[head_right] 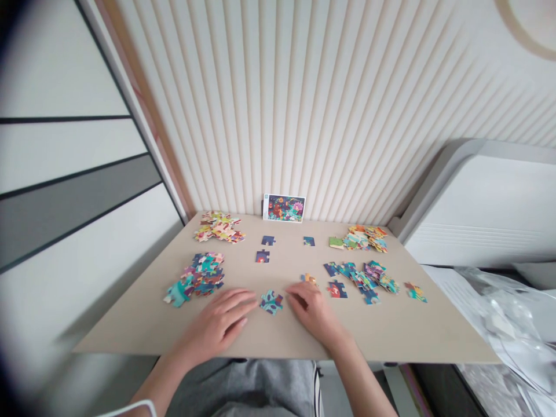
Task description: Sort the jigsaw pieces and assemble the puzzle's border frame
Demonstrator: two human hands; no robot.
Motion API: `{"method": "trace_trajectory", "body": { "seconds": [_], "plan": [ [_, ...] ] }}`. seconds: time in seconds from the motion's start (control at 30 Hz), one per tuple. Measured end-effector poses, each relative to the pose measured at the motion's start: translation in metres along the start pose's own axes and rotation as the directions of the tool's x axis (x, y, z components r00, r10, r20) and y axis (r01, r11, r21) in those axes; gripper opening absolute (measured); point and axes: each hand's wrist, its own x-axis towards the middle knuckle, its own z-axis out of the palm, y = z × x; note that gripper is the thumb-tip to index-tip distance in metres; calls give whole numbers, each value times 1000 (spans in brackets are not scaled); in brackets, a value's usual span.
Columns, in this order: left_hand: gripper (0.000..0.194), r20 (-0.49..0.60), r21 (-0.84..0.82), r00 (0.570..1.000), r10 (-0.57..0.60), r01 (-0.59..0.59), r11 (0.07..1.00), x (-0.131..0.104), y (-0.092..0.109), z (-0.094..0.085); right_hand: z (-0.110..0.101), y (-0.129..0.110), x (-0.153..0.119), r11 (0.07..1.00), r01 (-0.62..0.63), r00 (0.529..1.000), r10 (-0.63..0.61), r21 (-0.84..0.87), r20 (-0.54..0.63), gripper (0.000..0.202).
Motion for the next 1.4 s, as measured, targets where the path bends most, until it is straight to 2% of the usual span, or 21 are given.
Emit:
{"method": "trace_trajectory", "body": {
  "seconds": [0.2, 0.3, 0.47, 0.63, 0.8, 0.87, 1.0, 1.07, 1.27, 1.4],
  "plan": [
    [47, 96, -47, 989, 111, -107, 993, 6, 0, -4, 3, -11, -2, 989, 94, 993, -86, -114, 79, 19],
    [45, 127, -43, 985, 114, -109, 993, 8, 2, -6, 3, -13, -2, 982, 94, 992, -79, -161, 96, 24],
    [41, 115, -65, 987, 110, -103, 993, 8, 6, -9, 5, -10, -5, 977, 103, 992, -86, -187, 93, 27],
    [41, 79, -66, 995, 61, -56, 996, 6, 6, -6, 3, -12, -5, 975, 119, 991, -106, -188, 77, 21],
    [40, -8, 3, 995, -95, 95, 995, 3, 3, 3, -1, -18, -5, 971, 196, 972, -174, -140, 156, 14],
    [38, -36, 15, 993, -114, 115, 993, 2, 3, 3, -1, -18, -5, 968, 221, 964, -198, -122, 179, 15],
    [37, 40, -28, 998, 41, -40, 999, 1, 7, -4, -1, -18, -3, 960, 264, 944, -239, -89, 228, 19],
    [35, 78, -56, 994, 81, -77, 995, 1, 9, -7, -1, -19, -3, 957, 280, 937, -255, -73, 240, 21],
    [34, 17, -26, 997, -81, 81, 996, 3, 9, -3, -3, -24, -3, 955, 297, 919, -282, -15, 277, 21],
    [41, -8, -13, 995, -98, 97, 995, 2, 8, -1, -3, -25, -3, 956, 292, 918, -278, -8, 282, 23]
  ]
}}
